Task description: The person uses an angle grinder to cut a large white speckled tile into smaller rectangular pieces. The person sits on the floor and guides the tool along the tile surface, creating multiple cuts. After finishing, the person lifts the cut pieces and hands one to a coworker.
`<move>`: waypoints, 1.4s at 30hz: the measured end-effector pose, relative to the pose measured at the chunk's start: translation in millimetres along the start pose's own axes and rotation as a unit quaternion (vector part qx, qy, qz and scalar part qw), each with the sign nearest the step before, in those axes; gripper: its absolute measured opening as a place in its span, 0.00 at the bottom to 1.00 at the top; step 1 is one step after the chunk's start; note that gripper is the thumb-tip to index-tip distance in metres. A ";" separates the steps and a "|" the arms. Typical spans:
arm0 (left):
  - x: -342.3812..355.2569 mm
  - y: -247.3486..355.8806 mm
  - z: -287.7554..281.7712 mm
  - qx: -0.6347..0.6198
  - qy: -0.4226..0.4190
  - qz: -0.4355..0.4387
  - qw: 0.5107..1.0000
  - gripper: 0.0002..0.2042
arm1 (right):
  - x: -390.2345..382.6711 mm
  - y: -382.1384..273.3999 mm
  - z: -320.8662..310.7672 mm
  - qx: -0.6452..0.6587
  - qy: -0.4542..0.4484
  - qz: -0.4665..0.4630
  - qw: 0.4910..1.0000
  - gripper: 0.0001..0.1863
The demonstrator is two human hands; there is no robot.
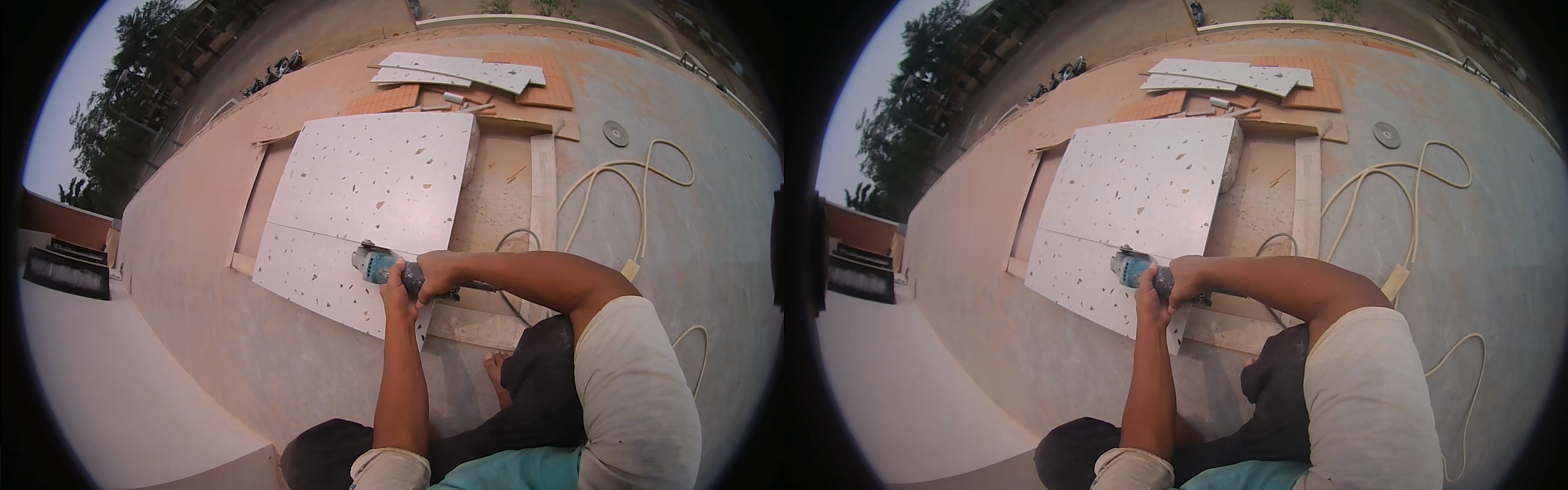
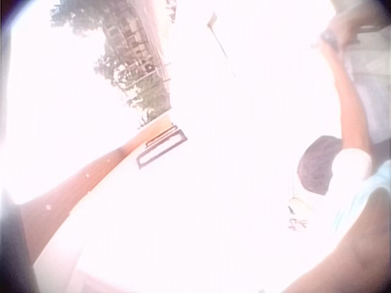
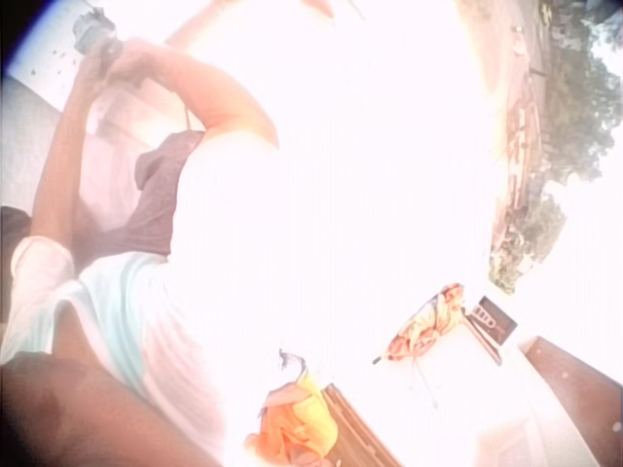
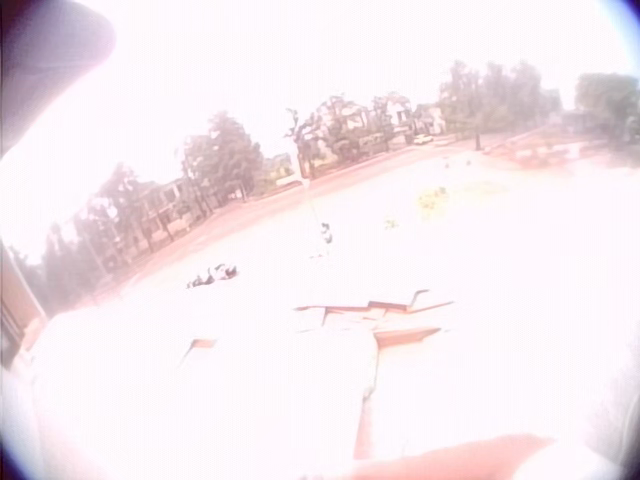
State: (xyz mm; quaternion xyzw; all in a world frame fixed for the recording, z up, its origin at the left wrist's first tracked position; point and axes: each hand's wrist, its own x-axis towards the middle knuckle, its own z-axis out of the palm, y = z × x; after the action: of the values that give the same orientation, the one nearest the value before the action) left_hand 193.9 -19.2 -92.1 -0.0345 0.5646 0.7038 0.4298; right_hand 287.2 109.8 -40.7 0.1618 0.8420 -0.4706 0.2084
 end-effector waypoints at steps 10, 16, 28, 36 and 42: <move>-5.7 -1.4 6.3 0.000 0.004 0.009 1.000 0.13 | -6.2 2.9 0.7 -0.003 0.012 -0.007 1.000 0.37; -13.1 -9.1 11.0 -0.007 0.012 0.007 1.000 0.13 | -14.5 8.7 4.7 -0.011 0.023 -0.011 1.000 0.37; -12.0 -10.5 7.5 -0.005 -0.004 0.012 1.000 0.13 | -17.5 6.0 4.0 -0.019 0.025 -0.014 0.999 0.35; -15.8 -4.5 11.4 -0.008 0.005 -0.005 1.000 0.13 | -15.2 5.5 3.3 -0.021 0.021 -0.016 0.999 0.35; -14.3 -4.6 9.0 -0.004 0.001 -0.011 1.000 0.13 | -14.0 5.9 2.9 -0.010 0.015 -0.010 1.000 0.36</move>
State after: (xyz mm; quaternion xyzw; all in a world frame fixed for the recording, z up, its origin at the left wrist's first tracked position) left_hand 209.8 -19.9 -84.7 -0.0430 0.5619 0.7014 0.4365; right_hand 302.6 109.2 -39.3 0.1584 0.8513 -0.4615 0.1927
